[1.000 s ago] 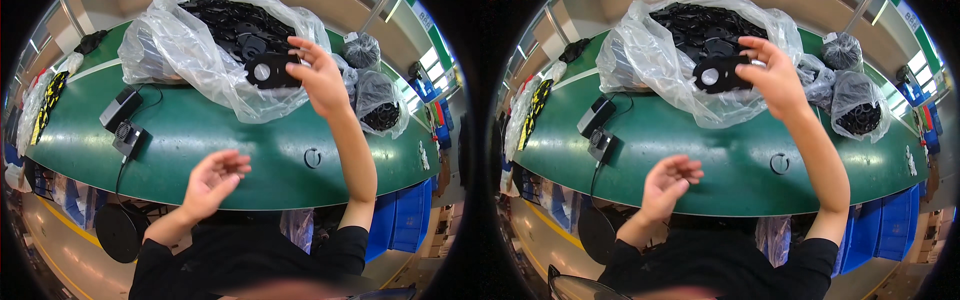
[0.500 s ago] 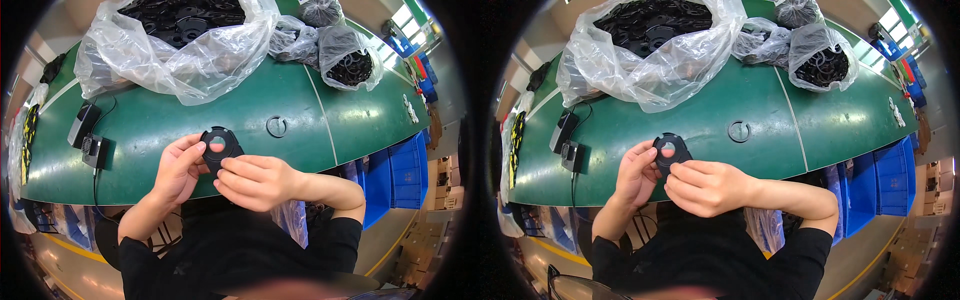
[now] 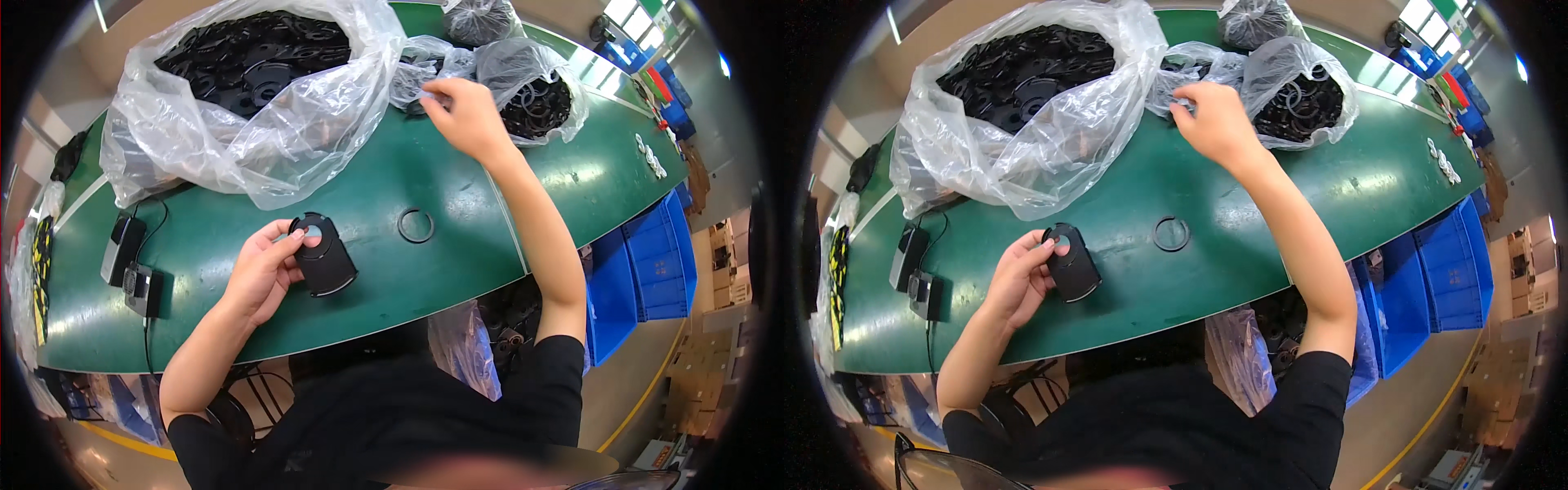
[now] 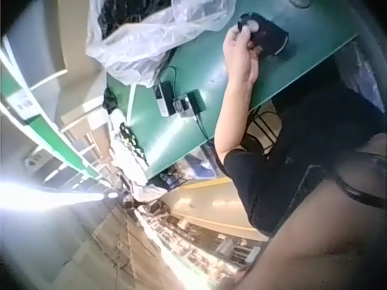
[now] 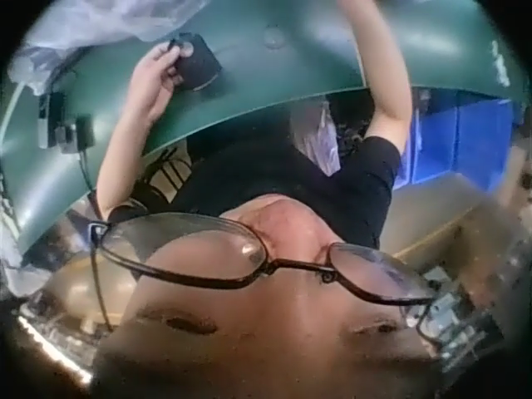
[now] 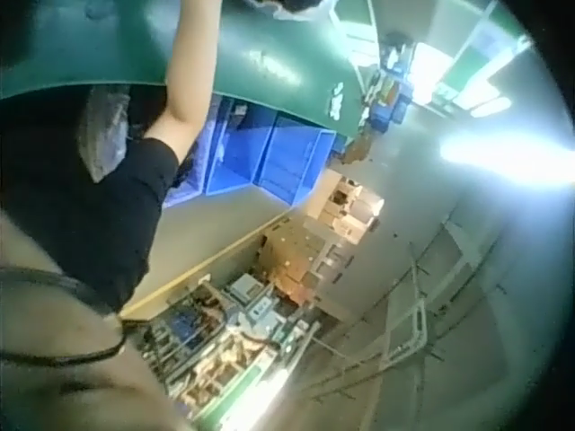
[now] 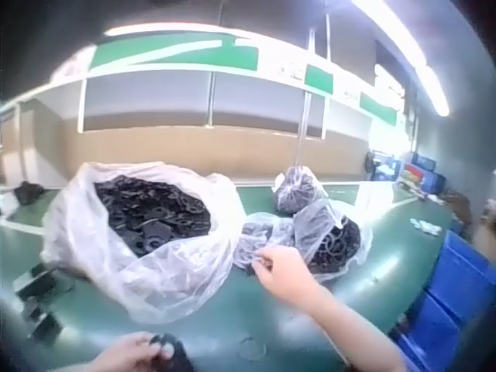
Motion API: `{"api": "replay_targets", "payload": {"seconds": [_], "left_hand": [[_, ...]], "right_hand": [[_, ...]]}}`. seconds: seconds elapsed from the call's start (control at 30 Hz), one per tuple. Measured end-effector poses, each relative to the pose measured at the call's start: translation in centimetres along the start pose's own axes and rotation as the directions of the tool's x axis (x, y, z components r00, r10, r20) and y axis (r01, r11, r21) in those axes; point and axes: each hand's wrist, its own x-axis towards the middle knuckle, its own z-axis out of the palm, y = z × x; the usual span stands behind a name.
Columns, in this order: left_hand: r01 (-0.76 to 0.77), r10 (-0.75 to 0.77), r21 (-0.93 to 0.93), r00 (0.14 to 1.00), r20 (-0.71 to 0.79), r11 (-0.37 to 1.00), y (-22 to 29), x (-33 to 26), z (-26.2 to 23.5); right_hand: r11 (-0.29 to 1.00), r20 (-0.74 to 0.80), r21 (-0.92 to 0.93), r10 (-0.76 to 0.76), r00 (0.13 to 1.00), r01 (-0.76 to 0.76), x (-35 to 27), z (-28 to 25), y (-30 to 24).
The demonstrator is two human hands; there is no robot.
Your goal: The person assembles metal retaining rings onto a black plastic housing component by hand, taking the rings from a parts bag and attaching them to the housing.
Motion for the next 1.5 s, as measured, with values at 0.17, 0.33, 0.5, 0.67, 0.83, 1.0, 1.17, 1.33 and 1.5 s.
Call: {"api": "replay_targets", "payload": {"seconds": [0.17, 0.33, 0.5, 0.67, 0.83, 1.0, 1.17, 1.33, 1.5], "left_hand": [[-0.005, 0.004, -0.006, 0.999, -0.033, 1.0, -0.5, 0.2, -0.5], [-0.022, 0.022, -0.01, 1.0, 0.003, 1.0, -0.8, -0.2, -1.4], [-0.014, 0.014, 0.011, 1.0, 0.013, 1.0, -0.9, -0.1, -1.4], [0.007, -0.008, 0.033, 0.999, 0.035, 0.999, -0.7, -0.3, -1.4], [0.023, -0.024, 0.025, 0.999, 0.046, 0.999, -0.8, -0.4, -1.3], [0.019, -0.019, 0.005, 0.998, 0.055, 1.0, -0.8, -0.6, -1.5], [0.022, -0.023, 0.022, 0.997, 0.068, 1.0, -0.7, -0.5, -1.7], [0.027, -0.028, 0.017, 0.997, 0.069, 0.999, -0.8, -0.5, -1.5], [0.029, -0.03, 0.02, 0.998, 0.052, 0.999, -1.0, -0.4, -1.7]], "right_hand": [[0.922, 0.061, -0.387, 0.012, 0.998, 0.013, 3.5, 6.0, 5.7], [0.889, 0.13, -0.455, 0.135, 0.982, -0.062, 3.4, 7.4, 4.7], [0.827, 0.203, -0.562, 0.108, 0.973, 0.026, 1.7, 6.9, 3.1], [0.866, 0.223, -0.5, 0.132, 0.966, -0.002, 1.6, 6.6, 2.3], [0.936, 0.176, -0.333, 0.182, 0.967, -0.116, 2.8, 6.0, 3.3], [0.964, 0.296, -0.238, 0.187, 0.937, -0.118, 1.9, 5.5, 1.5], [0.988, 0.301, -0.097, 0.145, 0.943, -0.12, 1.3, 5.0, 0.6], [0.988, -0.034, -0.138, 0.068, 0.997, -0.072, 5.2, 4.0, 4.5], [0.848, 0.315, -0.522, 0.297, 0.901, -0.097, 7.6, 7.6, 8.9]]}}
